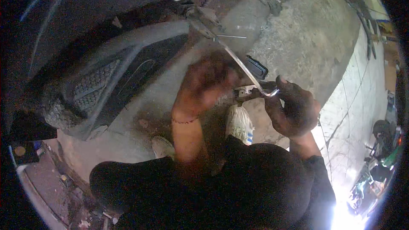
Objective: The person unscrews and removes a bolt from the side of a vehicle using a wrench and a screwdriver, and then begins to attach a silver component by hand and with a screwdriver.
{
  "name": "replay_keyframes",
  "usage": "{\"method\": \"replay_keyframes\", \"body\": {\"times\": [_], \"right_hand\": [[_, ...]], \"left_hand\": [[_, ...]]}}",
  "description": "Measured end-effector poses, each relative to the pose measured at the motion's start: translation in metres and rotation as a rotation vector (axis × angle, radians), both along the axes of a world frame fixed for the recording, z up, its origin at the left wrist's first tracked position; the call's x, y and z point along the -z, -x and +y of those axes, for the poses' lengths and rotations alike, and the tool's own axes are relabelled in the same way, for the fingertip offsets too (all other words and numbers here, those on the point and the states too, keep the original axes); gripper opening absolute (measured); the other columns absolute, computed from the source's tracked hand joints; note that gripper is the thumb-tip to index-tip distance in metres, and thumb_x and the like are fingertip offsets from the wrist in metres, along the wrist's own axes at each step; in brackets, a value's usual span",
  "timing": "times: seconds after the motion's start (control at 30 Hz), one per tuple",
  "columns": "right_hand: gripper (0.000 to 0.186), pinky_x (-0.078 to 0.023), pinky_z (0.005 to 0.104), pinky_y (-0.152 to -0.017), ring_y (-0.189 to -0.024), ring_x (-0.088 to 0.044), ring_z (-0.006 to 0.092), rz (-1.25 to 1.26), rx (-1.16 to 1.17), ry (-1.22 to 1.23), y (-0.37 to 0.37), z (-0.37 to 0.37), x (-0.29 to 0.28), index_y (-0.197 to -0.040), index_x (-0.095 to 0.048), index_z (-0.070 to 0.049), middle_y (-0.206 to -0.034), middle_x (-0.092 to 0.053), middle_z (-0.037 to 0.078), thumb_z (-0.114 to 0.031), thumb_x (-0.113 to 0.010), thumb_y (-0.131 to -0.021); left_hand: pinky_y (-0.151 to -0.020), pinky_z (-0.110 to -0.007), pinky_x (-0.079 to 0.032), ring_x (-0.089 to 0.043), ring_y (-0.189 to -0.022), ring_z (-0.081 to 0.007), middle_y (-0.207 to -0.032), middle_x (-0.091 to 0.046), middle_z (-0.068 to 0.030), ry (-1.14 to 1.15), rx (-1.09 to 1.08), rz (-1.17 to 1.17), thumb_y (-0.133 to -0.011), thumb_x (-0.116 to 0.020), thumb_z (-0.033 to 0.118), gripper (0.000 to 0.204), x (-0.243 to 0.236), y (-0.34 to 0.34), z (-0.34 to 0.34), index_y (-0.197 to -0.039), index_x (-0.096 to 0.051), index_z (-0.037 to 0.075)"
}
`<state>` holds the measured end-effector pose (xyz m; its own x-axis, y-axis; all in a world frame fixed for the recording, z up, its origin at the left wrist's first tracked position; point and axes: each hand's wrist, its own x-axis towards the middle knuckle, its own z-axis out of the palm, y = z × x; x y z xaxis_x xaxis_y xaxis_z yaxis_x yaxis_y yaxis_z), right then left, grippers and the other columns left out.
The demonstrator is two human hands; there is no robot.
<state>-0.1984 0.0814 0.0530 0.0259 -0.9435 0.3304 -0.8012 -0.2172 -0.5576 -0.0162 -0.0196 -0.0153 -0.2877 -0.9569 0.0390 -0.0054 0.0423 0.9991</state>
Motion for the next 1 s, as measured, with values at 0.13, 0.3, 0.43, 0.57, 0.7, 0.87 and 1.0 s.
{"method": "replay_keyframes", "body": {"times": [0.13,0.3,0.43,0.57,0.7,0.87,1.0], "right_hand": [[0.040,-0.056,0.0313,-0.063,-0.075,-0.071,0.0241,-0.012,-0.086,0.082,0.004,-0.005,0.005,-0.113,-0.053,0.006,-0.083,-0.070,0.019,0.001,-0.070,-0.077],[0.045,-0.056,0.0306,-0.063,-0.077,-0.071,0.0227,0.103,-0.091,-0.172,0.004,-0.008,-0.015,-0.118,-0.054,-0.003,-0.085,-0.071,0.014,0.001,-0.070,-0.077],[0.043,-0.055,0.0303,-0.061,-0.075,-0.071,0.0211,0.038,-0.151,-0.025,0.008,-0.008,-0.010,-0.116,-0.058,-0.008,-0.087,-0.071,0.013,0.000,-0.071,-0.075],[0.038,-0.055,0.0308,-0.054,-0.071,-0.070,0.0232,0.061,-0.161,0.043,0.015,-0.006,-0.004,-0.108,-0.062,-0.007,-0.085,-0.069,0.016,0.004,-0.071,-0.073],[0.036,-0.054,0.0314,-0.051,-0.071,-0.068,0.0241,0.121,-0.225,0.176,0.003,-0.017,-0.018,-0.107,-0.063,-0.006,-0.085,-0.065,0.017,0.008,-0.070,-0.073],[0.032,-0.055,0.0325,-0.051,-0.070,-0.065,0.0246,0.188,-0.120,0.097,0.006,-0.004,-0.007,-0.101,-0.065,-0.003,-0.089,-0.061,0.017,0.007,-0.073,-0.072],[0.030,-0.055,0.0322,-0.054,-0.074,-0.062,0.0256,0.029,-0.089,0.039,0.002,-0.020,-0.018,-0.099,-0.061,0.006,-0.093,-0.059,0.018,0.008,-0.073,-0.072]], "left_hand": [[-0.079,-0.032,-0.050,-0.065,-0.088,-0.0196,-0.098,-0.069,-0.0103,-0.285,0.730,-0.001,-0.081,-0.072,0.024,0.035,0.005,-0.016,0.012,-0.105,-0.064,0.000],[-0.078,-0.031,-0.050,-0.066,-0.085,-0.0182,-0.091,-0.070,-0.0093,-0.327,0.643,-0.281,-0.077,-0.075,0.022,0.033,-0.019,-0.022,0.017,-0.100,-0.067,0.000],[-0.076,-0.031,-0.052,-0.067,-0.079,-0.0176,-0.086,-0.071,-0.0100,-0.441,0.721,-0.060,-0.079,-0.073,0.018,0.029,-0.013,-0.026,0.017,-0.098,-0.067,-0.002],[-0.074,-0.030,-0.053,-0.068,-0.078,-0.0175,-0.087,-0.071,-0.0114,-0.286,0.504,0.065,-0.080,-0.069,0.013,0.025,-0.009,-0.017,0.034,-0.098,-0.067,-0.004],[-0.074,-0.030,-0.053,-0.068,-0.079,-0.0175,-0.088,-0.071,-0.0116,-0.508,0.787,0.408,-0.081,-0.067,0.009,0.020,0.022,-0.028,0.014,-0.096,-0.067,-0.004],[-0.074,-0.033,-0.052,-0.068,-0.079,-0.0211,-0.088,-0.070,-0.0157,-0.291,0.866,0.002,-0.081,-0.068,0.013,0.024,0.024,-0.033,0.009,-0.099,-0.066,-0.004],[-0.074,-0.035,-0.051,-0.067,-0.079,-0.0223,-0.086,-0.069,-0.0171,-0.414,0.858,-0.048,-0.083,-0.068,0.017,0.027,-0.003,-0.048,0.007,-0.101,-0.066,-0.003]]}}
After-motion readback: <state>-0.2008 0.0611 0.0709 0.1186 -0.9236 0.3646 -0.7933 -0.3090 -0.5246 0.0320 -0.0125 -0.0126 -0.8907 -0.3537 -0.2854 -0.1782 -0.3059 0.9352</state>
